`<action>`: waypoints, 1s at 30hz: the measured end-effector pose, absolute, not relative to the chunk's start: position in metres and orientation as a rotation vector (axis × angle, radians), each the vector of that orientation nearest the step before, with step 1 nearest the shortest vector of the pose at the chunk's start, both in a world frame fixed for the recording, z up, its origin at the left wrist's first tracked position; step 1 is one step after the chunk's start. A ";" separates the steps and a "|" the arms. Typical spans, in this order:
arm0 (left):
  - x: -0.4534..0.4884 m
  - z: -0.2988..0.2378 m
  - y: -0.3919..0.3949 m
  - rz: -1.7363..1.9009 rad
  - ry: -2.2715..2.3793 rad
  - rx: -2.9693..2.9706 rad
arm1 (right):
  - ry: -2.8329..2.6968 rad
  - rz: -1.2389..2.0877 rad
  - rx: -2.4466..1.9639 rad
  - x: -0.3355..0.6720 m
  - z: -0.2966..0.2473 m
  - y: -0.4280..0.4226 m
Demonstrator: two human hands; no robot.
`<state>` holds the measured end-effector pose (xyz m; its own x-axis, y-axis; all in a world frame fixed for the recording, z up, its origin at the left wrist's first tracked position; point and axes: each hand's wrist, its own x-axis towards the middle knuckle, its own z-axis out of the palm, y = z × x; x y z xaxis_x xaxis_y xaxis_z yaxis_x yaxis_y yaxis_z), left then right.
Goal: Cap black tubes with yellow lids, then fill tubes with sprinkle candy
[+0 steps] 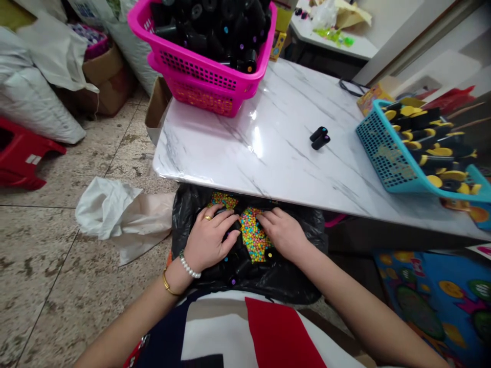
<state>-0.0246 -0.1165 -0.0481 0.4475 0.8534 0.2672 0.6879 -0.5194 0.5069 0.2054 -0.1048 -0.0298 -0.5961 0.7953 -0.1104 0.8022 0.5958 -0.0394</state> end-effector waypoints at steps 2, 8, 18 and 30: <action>-0.025 -0.049 -0.116 0.719 1.320 2.374 | 2.748 -0.240 1.337 0.202 -0.030 -0.109; -0.028 -0.051 -0.115 0.732 1.304 2.380 | 2.748 -0.973 1.786 0.214 -0.017 -0.119; -0.024 -0.051 -0.113 0.707 1.296 2.413 | 2.919 -0.904 2.065 0.230 -0.007 -0.128; -0.025 -0.052 -0.114 0.714 1.301 2.413 | 2.911 -0.421 1.798 0.246 -0.014 -0.127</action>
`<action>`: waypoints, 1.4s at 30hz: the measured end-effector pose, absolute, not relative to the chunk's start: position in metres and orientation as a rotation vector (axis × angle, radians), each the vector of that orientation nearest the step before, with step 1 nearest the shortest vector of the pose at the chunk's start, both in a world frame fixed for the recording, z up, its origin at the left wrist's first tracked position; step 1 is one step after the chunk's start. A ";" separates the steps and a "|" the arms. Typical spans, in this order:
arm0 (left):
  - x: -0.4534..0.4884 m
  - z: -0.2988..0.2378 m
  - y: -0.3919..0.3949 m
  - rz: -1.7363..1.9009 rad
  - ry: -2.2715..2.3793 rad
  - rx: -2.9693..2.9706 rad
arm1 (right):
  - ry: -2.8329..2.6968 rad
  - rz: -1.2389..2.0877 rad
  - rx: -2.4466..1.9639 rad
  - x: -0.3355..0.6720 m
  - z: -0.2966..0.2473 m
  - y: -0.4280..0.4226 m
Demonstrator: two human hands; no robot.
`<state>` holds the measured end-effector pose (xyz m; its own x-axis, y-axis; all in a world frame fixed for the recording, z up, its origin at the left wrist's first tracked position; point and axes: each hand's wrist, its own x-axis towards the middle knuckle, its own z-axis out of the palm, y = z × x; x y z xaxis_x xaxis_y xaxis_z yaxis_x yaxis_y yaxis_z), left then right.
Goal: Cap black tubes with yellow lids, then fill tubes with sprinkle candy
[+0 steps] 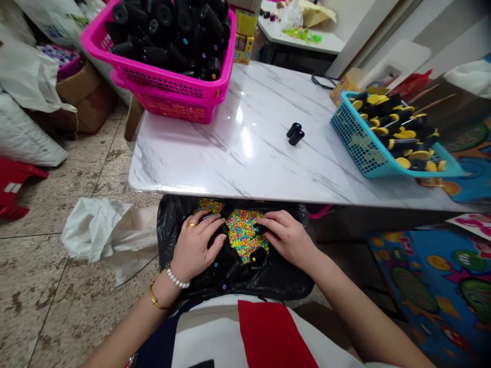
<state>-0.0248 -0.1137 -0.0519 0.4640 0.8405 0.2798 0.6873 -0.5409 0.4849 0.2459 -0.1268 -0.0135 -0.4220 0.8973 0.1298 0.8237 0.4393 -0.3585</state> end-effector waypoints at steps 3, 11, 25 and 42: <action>-0.025 -0.052 -0.114 0.726 1.306 2.402 | -2.355 0.341 -1.498 0.244 -0.017 -0.126; -0.025 -0.052 -0.114 0.727 1.309 2.395 | -2.063 0.876 -1.438 0.239 -0.010 -0.128; -0.027 -0.053 -0.114 0.708 1.307 2.401 | -2.468 0.854 -1.391 0.219 -0.021 -0.122; -0.031 -0.066 -0.112 0.741 1.280 2.502 | -1.620 0.534 -1.563 0.288 0.032 -0.084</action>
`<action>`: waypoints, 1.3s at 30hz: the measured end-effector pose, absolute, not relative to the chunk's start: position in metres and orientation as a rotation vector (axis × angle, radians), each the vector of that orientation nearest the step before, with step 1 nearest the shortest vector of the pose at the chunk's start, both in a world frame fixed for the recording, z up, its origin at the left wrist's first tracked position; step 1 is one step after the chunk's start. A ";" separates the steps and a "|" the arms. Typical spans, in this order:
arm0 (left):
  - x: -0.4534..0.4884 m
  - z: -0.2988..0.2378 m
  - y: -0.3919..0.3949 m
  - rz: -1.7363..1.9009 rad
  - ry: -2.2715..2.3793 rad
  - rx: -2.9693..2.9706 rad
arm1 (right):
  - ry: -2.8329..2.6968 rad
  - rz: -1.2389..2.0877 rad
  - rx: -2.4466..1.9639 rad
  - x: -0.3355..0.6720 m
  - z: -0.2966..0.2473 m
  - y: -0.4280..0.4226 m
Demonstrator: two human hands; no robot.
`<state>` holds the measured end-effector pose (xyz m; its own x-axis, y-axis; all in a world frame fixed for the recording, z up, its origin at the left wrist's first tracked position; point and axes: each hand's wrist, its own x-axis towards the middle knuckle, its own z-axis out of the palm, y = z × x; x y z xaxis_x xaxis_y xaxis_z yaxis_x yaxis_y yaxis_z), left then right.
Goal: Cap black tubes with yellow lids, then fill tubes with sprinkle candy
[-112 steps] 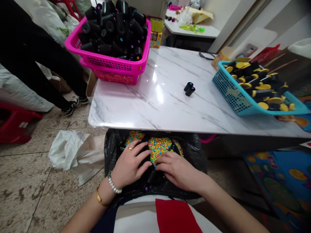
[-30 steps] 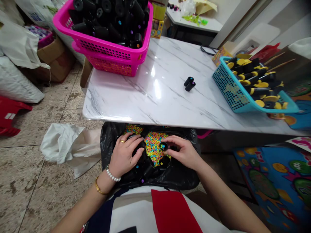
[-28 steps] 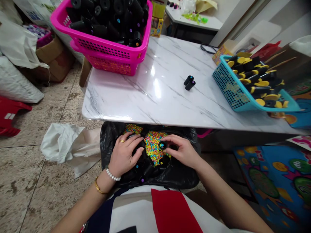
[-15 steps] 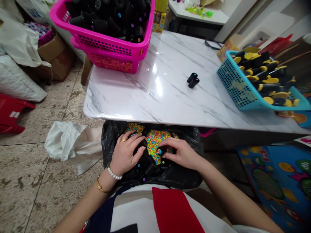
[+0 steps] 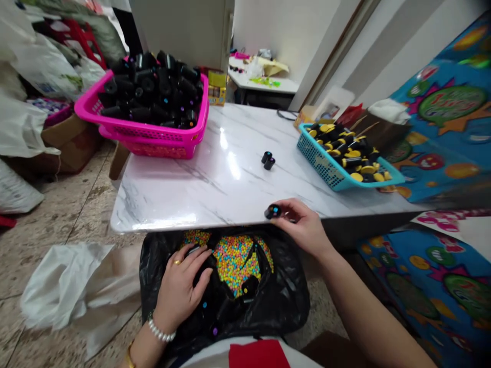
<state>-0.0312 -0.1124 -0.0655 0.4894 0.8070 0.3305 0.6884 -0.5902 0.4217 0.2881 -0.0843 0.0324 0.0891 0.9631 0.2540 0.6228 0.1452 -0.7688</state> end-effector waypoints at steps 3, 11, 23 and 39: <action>-0.032 -0.071 -0.111 0.775 1.271 2.532 | -1.477 0.256 -1.808 0.327 0.026 -0.042; -0.031 -0.067 -0.111 0.790 1.280 2.537 | -1.393 0.163 -2.002 0.356 0.031 0.043; -0.028 -0.052 -0.112 0.701 1.306 2.389 | -2.781 0.158 -1.011 0.190 -0.005 -0.069; -0.033 -0.059 -0.111 0.734 1.253 2.381 | -2.963 0.334 -1.327 0.232 -0.018 -0.111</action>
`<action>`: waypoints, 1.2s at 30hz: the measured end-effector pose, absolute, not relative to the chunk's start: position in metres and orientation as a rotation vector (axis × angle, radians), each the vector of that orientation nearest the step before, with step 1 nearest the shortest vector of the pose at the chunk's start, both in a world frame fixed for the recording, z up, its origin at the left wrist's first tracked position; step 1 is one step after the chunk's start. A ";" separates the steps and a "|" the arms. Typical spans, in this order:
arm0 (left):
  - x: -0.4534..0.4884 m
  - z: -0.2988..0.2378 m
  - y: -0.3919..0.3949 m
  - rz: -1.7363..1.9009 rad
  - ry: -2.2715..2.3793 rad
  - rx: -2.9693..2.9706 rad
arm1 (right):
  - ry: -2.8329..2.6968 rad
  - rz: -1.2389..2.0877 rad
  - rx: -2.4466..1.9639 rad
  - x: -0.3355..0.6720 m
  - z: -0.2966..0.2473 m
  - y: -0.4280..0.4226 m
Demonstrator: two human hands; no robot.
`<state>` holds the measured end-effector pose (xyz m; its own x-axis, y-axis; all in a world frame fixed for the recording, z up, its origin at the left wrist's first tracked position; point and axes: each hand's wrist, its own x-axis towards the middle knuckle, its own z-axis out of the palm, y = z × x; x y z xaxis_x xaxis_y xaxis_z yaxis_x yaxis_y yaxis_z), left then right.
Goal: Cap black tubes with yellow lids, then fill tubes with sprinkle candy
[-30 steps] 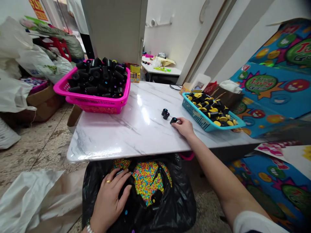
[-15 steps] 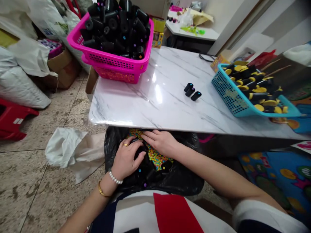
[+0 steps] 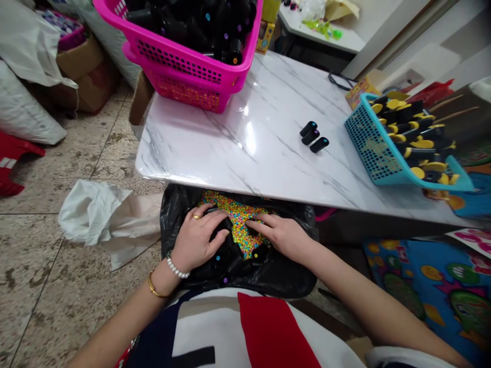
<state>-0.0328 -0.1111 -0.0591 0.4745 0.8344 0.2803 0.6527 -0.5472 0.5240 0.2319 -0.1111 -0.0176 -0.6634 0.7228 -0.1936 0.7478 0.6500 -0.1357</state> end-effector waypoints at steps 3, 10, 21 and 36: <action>-0.032 -0.058 -0.112 0.741 1.262 2.381 | 2.780 -0.197 1.030 0.236 -0.022 -0.104; -0.032 -0.057 -0.112 0.733 1.263 2.400 | 2.754 0.065 1.162 0.215 -0.026 -0.091; -0.034 -0.060 -0.112 0.735 1.261 2.358 | 2.798 -0.337 1.233 0.210 -0.030 -0.084; -0.034 -0.060 -0.112 0.754 1.257 2.372 | 2.649 -1.422 1.705 0.226 -0.009 -0.110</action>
<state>-0.0343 -0.1117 -0.0597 0.4646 0.8367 0.2899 0.6499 -0.5445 0.5303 0.2262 -0.1102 -0.0087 -0.4760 0.8650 -0.1585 0.6099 0.1949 -0.7681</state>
